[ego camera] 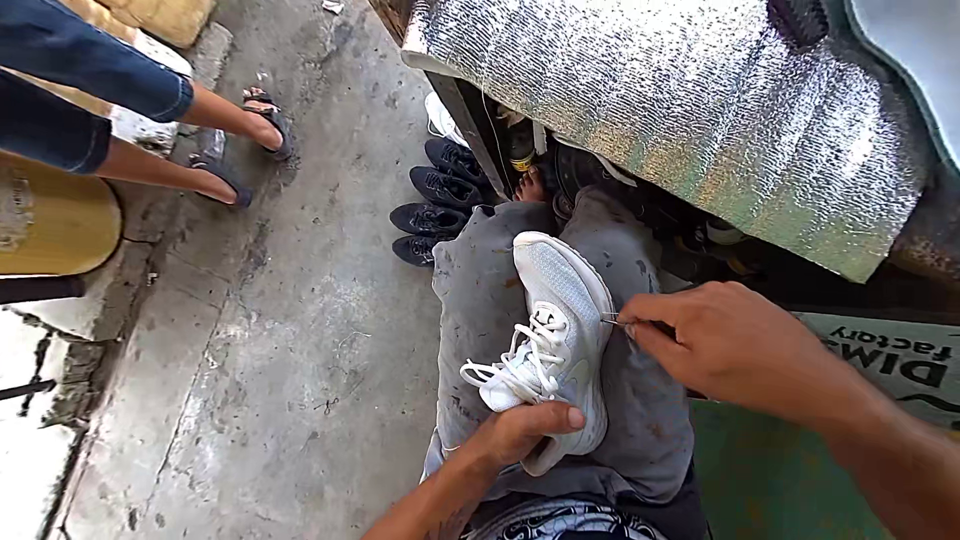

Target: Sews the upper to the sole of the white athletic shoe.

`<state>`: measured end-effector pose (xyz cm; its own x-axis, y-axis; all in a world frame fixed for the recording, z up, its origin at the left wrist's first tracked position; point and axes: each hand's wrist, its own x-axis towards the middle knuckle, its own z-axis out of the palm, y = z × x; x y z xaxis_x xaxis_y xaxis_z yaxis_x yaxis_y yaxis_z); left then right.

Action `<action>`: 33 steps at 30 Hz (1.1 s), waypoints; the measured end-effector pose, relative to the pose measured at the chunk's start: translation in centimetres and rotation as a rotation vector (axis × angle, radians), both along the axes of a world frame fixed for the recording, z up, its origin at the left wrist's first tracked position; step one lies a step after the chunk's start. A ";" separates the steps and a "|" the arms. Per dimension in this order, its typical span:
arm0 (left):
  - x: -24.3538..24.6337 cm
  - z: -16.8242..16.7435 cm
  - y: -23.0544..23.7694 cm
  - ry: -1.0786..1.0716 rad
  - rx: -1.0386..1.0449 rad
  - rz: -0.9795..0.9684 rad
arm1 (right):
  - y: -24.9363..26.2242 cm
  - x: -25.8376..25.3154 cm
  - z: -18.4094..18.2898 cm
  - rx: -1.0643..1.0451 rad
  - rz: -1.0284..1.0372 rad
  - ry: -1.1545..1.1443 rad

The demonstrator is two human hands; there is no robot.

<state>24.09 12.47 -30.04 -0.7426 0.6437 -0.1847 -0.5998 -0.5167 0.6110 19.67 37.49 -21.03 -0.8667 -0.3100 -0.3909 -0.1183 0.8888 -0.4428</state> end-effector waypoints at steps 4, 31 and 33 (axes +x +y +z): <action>-0.1 -0.1 -0.1 -0.032 -0.059 -0.032 | -0.2 -2.2 0.1 0.009 0.070 -0.145; 3.9 -0.7 -7.8 1.177 -1.556 0.090 | -12.8 2.3 -1.3 -0.030 0.163 0.483; 3.7 0.1 -8.2 1.178 -1.547 0.041 | -12.5 2.1 -1.6 -0.053 0.128 0.470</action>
